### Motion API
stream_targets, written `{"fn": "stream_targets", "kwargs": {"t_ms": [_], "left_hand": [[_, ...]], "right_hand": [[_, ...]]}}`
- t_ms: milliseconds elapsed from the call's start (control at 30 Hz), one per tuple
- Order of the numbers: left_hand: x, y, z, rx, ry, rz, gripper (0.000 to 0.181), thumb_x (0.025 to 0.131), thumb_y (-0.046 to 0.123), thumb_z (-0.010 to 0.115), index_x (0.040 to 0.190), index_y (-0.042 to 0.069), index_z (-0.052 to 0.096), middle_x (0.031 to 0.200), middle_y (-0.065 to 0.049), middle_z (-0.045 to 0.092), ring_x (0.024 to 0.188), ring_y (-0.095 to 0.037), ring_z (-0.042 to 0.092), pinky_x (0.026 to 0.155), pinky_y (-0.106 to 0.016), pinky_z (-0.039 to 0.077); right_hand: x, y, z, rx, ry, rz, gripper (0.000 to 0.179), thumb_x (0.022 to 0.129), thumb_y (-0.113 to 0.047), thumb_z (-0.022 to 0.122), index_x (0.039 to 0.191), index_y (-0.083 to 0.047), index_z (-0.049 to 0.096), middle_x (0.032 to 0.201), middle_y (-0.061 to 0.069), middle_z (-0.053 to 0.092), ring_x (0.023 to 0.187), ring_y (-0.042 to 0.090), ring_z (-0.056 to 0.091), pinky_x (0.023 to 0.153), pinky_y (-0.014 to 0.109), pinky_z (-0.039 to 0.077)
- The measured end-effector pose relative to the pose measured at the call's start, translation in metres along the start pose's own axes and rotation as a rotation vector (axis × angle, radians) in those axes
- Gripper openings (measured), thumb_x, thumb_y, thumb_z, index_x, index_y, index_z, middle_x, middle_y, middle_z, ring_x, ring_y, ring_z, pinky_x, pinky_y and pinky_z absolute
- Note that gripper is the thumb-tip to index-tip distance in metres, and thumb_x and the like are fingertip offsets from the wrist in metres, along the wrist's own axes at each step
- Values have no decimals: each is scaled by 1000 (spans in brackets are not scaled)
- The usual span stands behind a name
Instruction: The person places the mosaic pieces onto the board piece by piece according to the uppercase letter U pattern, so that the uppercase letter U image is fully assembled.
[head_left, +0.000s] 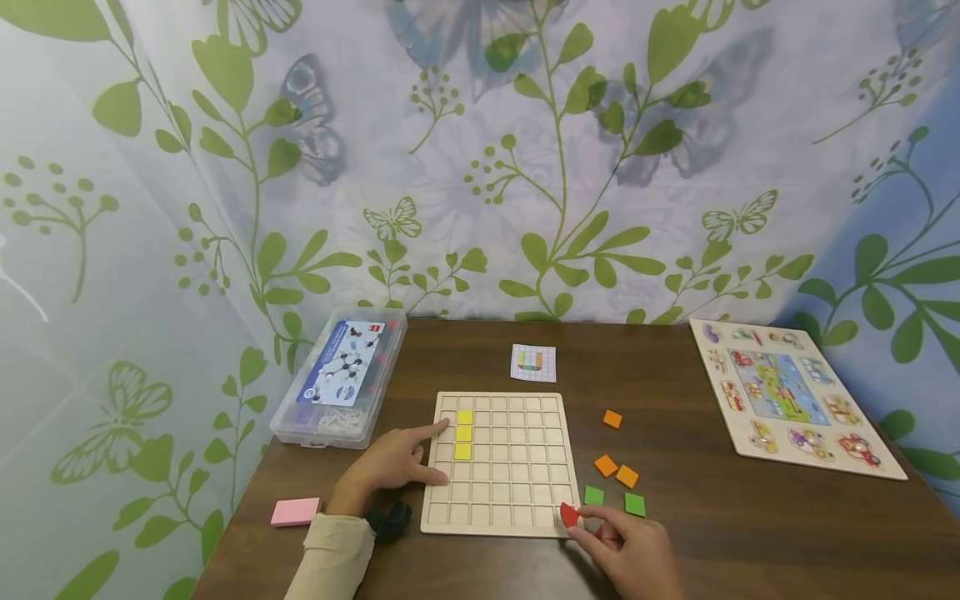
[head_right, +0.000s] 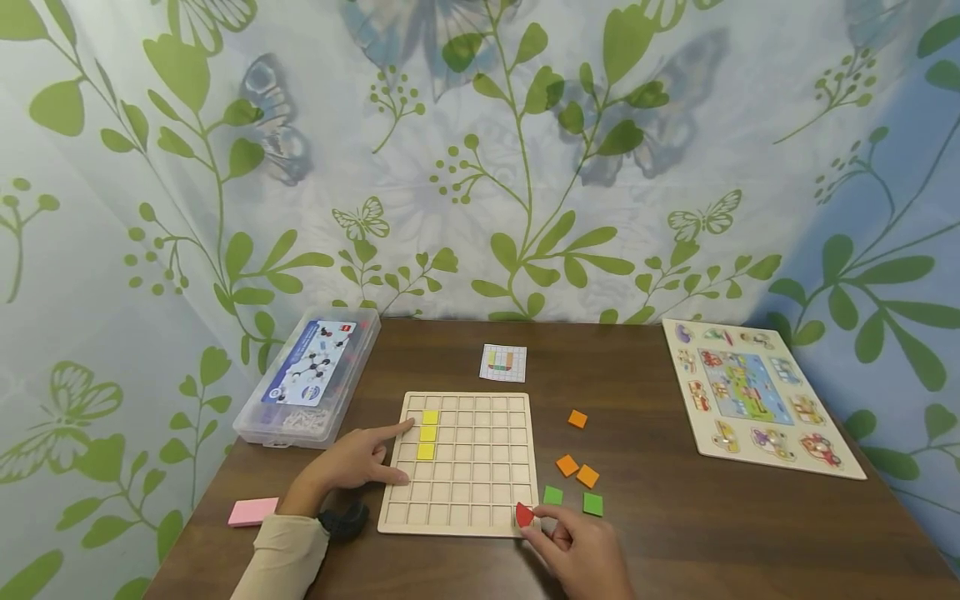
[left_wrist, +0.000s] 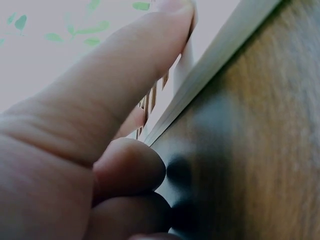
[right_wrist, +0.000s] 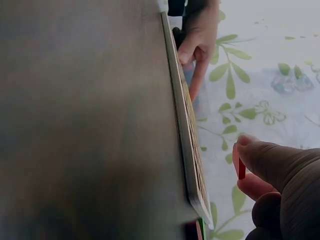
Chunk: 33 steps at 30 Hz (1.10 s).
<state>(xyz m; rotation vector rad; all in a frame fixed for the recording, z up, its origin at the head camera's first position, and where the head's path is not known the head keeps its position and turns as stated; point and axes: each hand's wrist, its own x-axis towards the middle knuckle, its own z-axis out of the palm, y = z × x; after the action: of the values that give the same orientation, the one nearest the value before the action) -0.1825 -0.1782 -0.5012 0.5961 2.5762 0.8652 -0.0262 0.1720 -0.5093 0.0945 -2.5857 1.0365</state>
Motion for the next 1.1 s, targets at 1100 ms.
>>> {"fn": "stream_targets", "kwargs": {"t_ms": [1100], "left_hand": [[-1, 3, -3, 1, 7, -7, 89, 80, 48, 86, 156, 24, 46, 57, 6, 37, 52, -10, 31, 53, -29, 30]], "right_hand": [[26, -47, 69, 111, -187, -235, 16, 82, -34, 87, 90, -28, 75, 57, -26, 24, 51, -8, 25, 49, 16, 26]]}}
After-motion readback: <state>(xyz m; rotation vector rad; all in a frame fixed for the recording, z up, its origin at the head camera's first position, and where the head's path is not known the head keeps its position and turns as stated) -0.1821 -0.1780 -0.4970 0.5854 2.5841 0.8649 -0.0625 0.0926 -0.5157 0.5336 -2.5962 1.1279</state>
